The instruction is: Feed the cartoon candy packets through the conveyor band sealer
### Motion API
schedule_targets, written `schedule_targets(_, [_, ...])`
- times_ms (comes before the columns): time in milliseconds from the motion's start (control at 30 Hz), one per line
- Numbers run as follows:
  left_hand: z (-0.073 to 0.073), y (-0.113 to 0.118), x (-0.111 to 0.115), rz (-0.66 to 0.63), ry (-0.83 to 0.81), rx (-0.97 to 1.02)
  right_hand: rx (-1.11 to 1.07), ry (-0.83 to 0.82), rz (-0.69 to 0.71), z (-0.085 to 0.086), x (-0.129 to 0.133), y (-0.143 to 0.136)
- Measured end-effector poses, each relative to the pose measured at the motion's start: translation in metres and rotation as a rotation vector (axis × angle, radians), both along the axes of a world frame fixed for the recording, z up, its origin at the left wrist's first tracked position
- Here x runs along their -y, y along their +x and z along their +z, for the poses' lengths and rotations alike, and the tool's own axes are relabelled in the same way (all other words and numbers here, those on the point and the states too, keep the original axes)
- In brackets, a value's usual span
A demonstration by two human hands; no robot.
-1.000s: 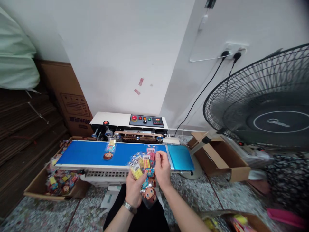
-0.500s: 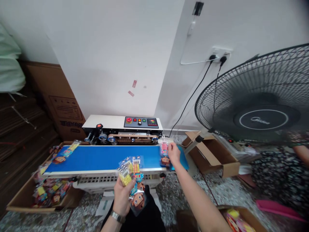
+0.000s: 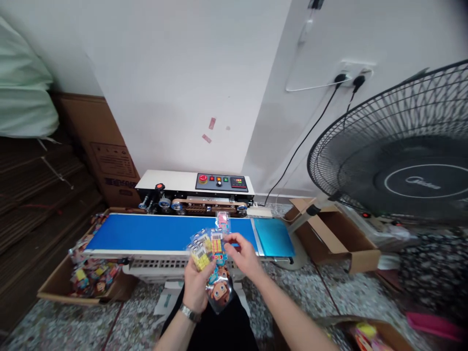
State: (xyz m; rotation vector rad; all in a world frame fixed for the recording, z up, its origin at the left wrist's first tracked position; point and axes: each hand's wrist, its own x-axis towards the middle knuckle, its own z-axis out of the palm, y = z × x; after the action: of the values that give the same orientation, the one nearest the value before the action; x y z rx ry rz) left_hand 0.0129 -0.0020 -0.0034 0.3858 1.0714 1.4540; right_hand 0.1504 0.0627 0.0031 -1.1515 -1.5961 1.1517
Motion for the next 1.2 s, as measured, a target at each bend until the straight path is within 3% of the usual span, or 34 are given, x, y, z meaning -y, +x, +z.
schedule_targets(100, [0.001, 0.002, 0.000, -0.005, 0.009, -0.011, -0.028, 0.021, -0.194, -0.005, 0.007, 0.000])
schedule_targets(233, [-0.003, -0.003, 0.005, 0.000, -0.059, -0.017, 0.083, 0.024, -0.507, -0.019, -0.032, 0.043])
schedule_targets(333, [-0.004, -0.008, 0.008, -0.005, -0.074, -0.024, 0.408, -0.005, -0.599, -0.028, -0.065, 0.078])
schedule_targets(433, [-0.003, -0.009, 0.009, -0.016, -0.062, -0.048, 0.549, -0.024, -0.613, -0.034, -0.088, 0.092])
schedule_targets(600, [0.000, -0.007, 0.009, -0.052, -0.039, -0.063, 0.592, -0.028, -0.537, -0.032, -0.102, 0.073])
schedule_targets(733, [0.001, -0.005, 0.007, -0.069, -0.021, -0.078, 0.447, 0.073, -0.421, -0.011, -0.076, 0.043])
schedule_targets(767, [0.002, -0.005, 0.006, -0.078, -0.015, -0.086, 0.351, 0.112, -0.342, -0.002, -0.064, 0.035])
schedule_targets(833, [0.002, -0.004, 0.005, -0.092, 0.007, -0.124, 0.147, 0.105, -0.049, 0.017, -0.039, 0.019])
schedule_targets(867, [0.002, -0.004, 0.005, -0.096, 0.025, -0.158, 0.132, 0.122, 0.110, 0.027, -0.027, 0.012])
schedule_targets(933, [0.003, -0.003, 0.006, -0.101, 0.064, -0.232, 0.203, 0.206, 0.282, 0.044, -0.009, 0.001])
schedule_targets(1067, [0.008, -0.004, 0.009, -0.145, 0.107, -0.276, 0.289, 0.288, 0.285, 0.053, 0.003, -0.008])
schedule_targets(1200, [0.011, -0.004, 0.011, -0.125, 0.112, -0.242, 0.123, 0.113, 0.150, 0.033, 0.012, -0.014])
